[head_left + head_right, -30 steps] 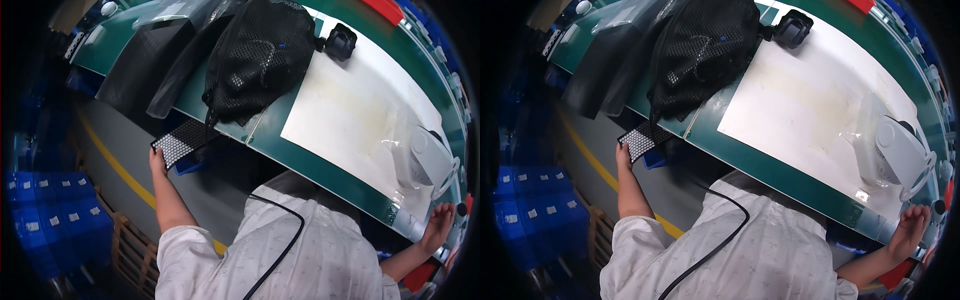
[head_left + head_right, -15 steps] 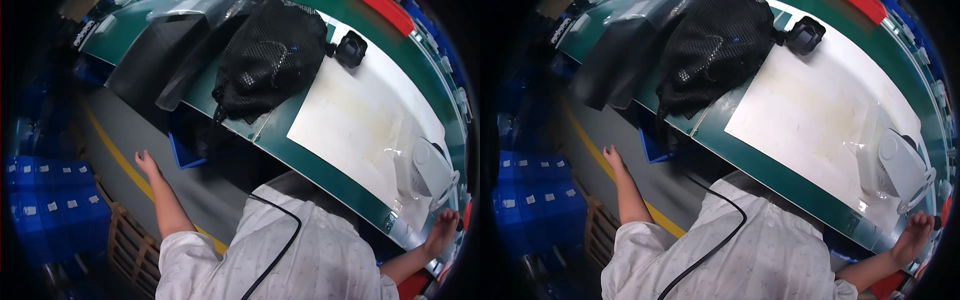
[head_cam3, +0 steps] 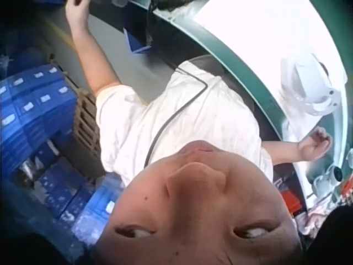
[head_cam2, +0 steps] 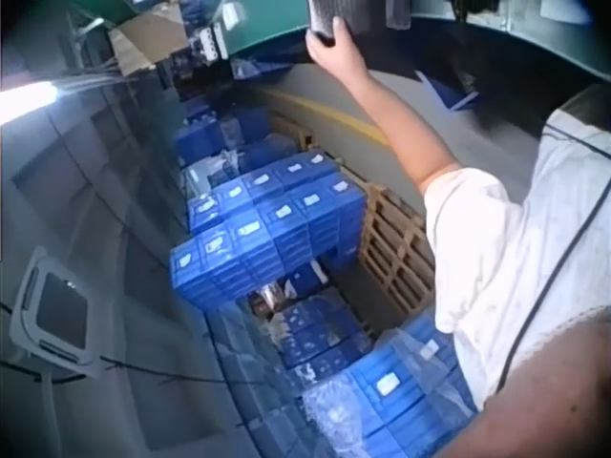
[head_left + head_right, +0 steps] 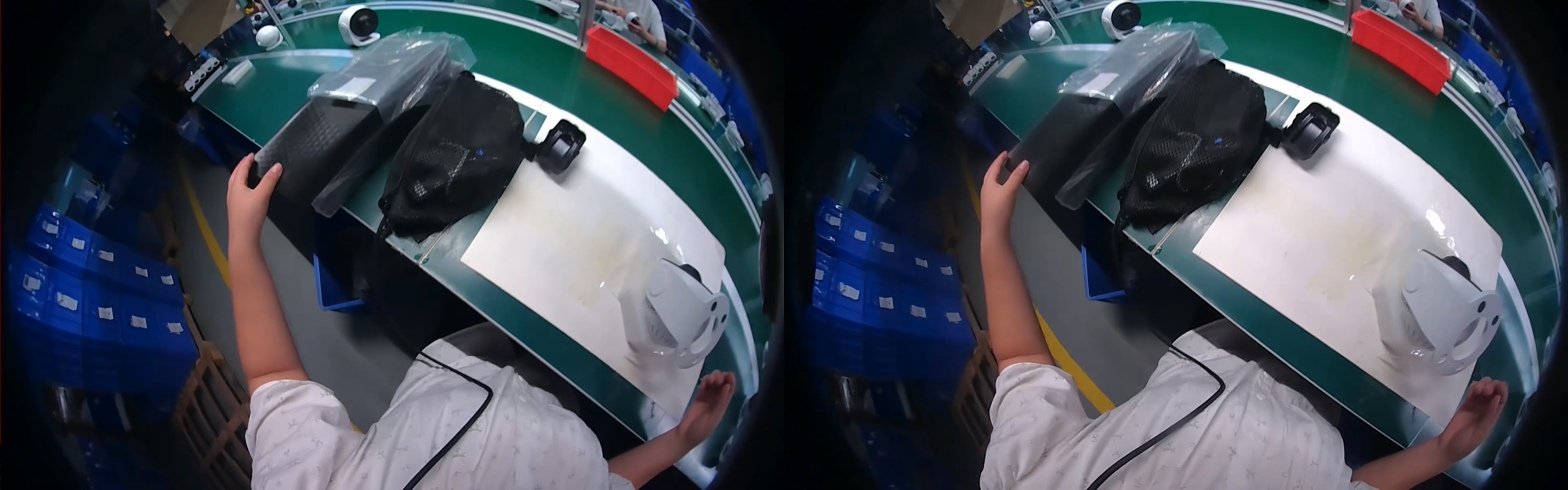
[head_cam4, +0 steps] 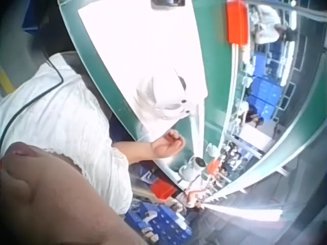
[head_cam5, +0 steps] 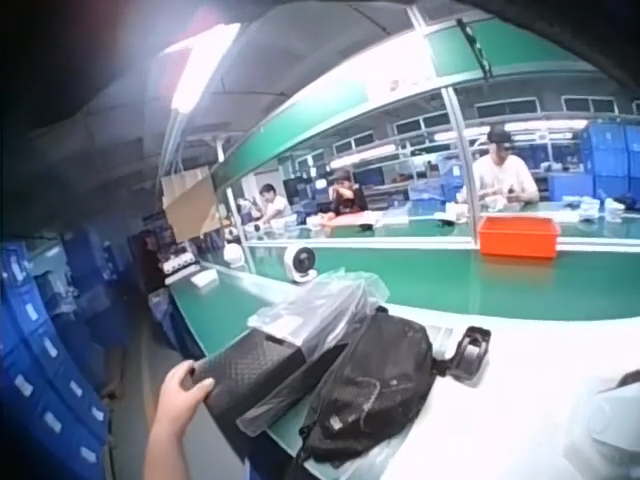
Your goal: Assembling rubber components onto security camera housings on a factory assembly line.
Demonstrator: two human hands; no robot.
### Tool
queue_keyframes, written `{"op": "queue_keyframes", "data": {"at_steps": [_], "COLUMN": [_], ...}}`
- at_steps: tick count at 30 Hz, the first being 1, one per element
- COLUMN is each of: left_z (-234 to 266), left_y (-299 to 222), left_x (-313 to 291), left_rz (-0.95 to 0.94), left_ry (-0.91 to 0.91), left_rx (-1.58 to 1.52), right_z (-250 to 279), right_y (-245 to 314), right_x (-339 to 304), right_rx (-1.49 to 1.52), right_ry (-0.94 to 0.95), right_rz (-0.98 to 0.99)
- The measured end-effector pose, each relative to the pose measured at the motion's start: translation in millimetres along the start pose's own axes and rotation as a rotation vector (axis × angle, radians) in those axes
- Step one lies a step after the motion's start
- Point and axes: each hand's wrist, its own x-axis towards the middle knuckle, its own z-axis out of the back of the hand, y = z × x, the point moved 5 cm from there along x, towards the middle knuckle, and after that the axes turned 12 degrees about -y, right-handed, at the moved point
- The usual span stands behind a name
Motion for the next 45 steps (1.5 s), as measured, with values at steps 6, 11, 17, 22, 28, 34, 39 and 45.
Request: {"op": "queue_keyframes", "data": {"at_steps": [6, 11, 17, 22, 28, 34, 39, 45], "left_z": [-0.4, 2.2, 7.2, 0.0, -19.7, 15.0, 140.7, 173.8], "left_y": [-5.6, -33.0, -35.3, -33.7, -13.2, -33.7, -59.4, -136.3], "left_x": [22.9, 27.2, 23.0, 34.6, 32.0, 24.5, -8.0, -85.4], "left_rz": [0.158, -0.095, -0.173, 0.115, 0.457, 0.253, -0.635, -1.161], "left_ry": [0.179, 0.139, 0.063, 0.045, 0.286, 0.016, -0.580, -1.056], "left_rx": [0.123, 0.505, 0.521, -0.264, -0.479, -1.038, -0.596, 0.424], "right_z": [10.5, 20.2, 18.1, 17.5, 19.7, 29.0, 26.9, 3.6], "right_y": [-8.1, -12.3, -11.5, -8.0, -7.7, 1.0, 4.4, 13.5], "right_x": [2.6, 2.0, -5.2, -6.9, -9.0, -6.0, -0.6, -12.3], "right_rx": [0.012, -0.020, -0.039, 0.023, 0.012, 0.013, 0.078, 0.206], "right_ry": [-0.104, -0.019, -0.037, -0.059, -0.079, -0.229, -0.199, -0.014], "right_rz": [-0.008, 0.012, 0.052, 0.080, 0.075, 0.136, 0.143, 0.169]}}
